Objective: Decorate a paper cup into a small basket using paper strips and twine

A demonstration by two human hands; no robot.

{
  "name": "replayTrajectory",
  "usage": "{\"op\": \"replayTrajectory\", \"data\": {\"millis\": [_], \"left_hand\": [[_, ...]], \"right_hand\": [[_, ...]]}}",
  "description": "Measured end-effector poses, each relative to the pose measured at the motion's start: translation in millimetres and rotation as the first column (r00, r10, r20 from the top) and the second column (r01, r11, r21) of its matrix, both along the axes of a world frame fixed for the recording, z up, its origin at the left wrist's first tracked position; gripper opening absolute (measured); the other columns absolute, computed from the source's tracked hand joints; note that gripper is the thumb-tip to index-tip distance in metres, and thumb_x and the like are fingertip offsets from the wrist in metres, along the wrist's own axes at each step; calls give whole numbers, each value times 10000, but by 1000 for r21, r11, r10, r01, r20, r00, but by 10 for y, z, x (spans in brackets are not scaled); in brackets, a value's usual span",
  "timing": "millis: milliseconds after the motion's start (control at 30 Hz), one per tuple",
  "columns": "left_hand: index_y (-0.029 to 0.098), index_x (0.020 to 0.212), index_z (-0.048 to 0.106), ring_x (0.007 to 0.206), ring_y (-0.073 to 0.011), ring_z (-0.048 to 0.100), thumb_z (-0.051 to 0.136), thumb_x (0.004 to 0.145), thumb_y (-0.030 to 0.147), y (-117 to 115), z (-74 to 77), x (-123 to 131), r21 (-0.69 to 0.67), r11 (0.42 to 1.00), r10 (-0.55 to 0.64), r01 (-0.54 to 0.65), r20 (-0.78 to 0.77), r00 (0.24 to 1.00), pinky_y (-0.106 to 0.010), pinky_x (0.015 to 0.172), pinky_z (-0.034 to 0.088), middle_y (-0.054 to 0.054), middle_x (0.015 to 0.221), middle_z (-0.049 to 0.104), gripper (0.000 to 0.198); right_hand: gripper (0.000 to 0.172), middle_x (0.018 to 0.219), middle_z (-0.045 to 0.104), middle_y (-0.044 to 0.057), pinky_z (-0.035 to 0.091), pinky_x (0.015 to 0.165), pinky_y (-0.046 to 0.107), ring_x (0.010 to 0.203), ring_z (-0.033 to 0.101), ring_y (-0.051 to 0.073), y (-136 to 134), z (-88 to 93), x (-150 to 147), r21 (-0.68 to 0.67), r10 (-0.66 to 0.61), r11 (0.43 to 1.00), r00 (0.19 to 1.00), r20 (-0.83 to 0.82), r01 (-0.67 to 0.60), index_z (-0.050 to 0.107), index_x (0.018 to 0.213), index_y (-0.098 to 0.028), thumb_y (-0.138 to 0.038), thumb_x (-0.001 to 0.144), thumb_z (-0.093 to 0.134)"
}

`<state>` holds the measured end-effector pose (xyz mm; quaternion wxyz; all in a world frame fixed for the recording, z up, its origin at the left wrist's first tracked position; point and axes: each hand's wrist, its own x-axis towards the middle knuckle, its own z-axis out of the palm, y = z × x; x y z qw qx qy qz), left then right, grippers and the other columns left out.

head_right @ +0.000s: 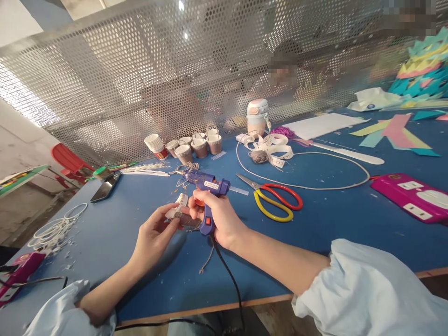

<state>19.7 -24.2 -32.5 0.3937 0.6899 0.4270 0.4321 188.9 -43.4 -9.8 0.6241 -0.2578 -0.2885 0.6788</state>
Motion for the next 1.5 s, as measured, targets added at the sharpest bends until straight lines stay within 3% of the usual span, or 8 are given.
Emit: {"op": "replayTrajectory", "data": {"millis": [167, 267, 333, 433, 500, 600, 800, 1500], "left_hand": [[196, 1027, 668, 679, -132, 657, 640, 785, 245, -28, 4, 8, 19, 1000, -11, 12, -23, 1000, -242, 660, 560, -10, 835, 691, 248], [181, 1040, 656, 635, -127, 647, 667, 768, 265, -6, 21, -11, -37, 998, 43, -42, 25, 999, -258, 643, 564, -10, 831, 680, 285], [171, 1052, 645, 681, -136, 648, 675, 768, 297, 29, 36, -30, -80, 994, 84, -75, 117, 990, -288, 663, 584, -28, 915, 674, 312], [166, 1072, 629, 796, -159, 647, 678, 778, 328, 91, 63, -59, -114, 988, 127, -102, 246, 961, -315, 696, 600, -40, 974, 659, 339], [162, 1081, 617, 793, -152, 645, 683, 780, 326, 120, 86, -71, -126, 985, 151, -118, 298, 942, -314, 706, 599, -31, 929, 661, 350], [156, 1066, 608, 730, -129, 641, 695, 772, 318, 129, 121, -67, -123, 983, 170, -136, 340, 925, -297, 695, 591, -21, 875, 667, 347], [166, 1041, 611, 713, -130, 645, 699, 761, 339, 88, 146, -40, -94, 983, 179, -157, 322, 930, -282, 686, 579, -16, 852, 676, 341], [171, 1039, 566, 758, -144, 642, 702, 765, 332, 78, 115, -36, -70, 988, 151, -135, 327, 933, -330, 723, 602, -23, 893, 665, 345]], "right_hand": [[227, 624, 578, -37, 507, 676, 294, 497, 460, 79, -4, 43, 28, 30, 5, 1000, 1000, 15, -5, 568, 635, -187, -349, 740, 688], [240, 512, 505, -49, 495, 622, 295, 479, 479, 105, -53, 49, 75, 90, -28, 996, 975, 219, 8, 580, 643, -193, -372, 795, 629], [269, 446, 444, -59, 477, 583, 295, 465, 497, 126, -117, 38, 94, 116, -53, 993, 898, 437, 2, 572, 640, -201, -394, 826, 594], [237, 483, 469, -53, 421, 522, 272, 467, 485, 125, -218, 11, 82, 176, -107, 984, 704, 702, -26, 553, 674, -210, -385, 830, 596], [204, 550, 500, -45, 378, 502, 258, 489, 451, 114, -260, -10, 50, 253, -169, 966, 601, 781, -57, 521, 683, -216, -344, 817, 608], [220, 575, 472, -47, 339, 494, 250, 503, 384, 104, -274, -36, 1, 324, -228, 941, 532, 815, -93, 463, 663, -222, -306, 822, 590], [235, 544, 437, -56, 333, 491, 257, 477, 381, 108, -259, -48, -41, 285, -180, 951, 537, 824, -119, 439, 669, -233, -332, 839, 567], [230, 571, 453, -45, 330, 496, 258, 496, 386, 114, -267, -69, -32, 324, -248, 943, 485, 839, -77, 447, 657, -229, -314, 835, 567]]}}
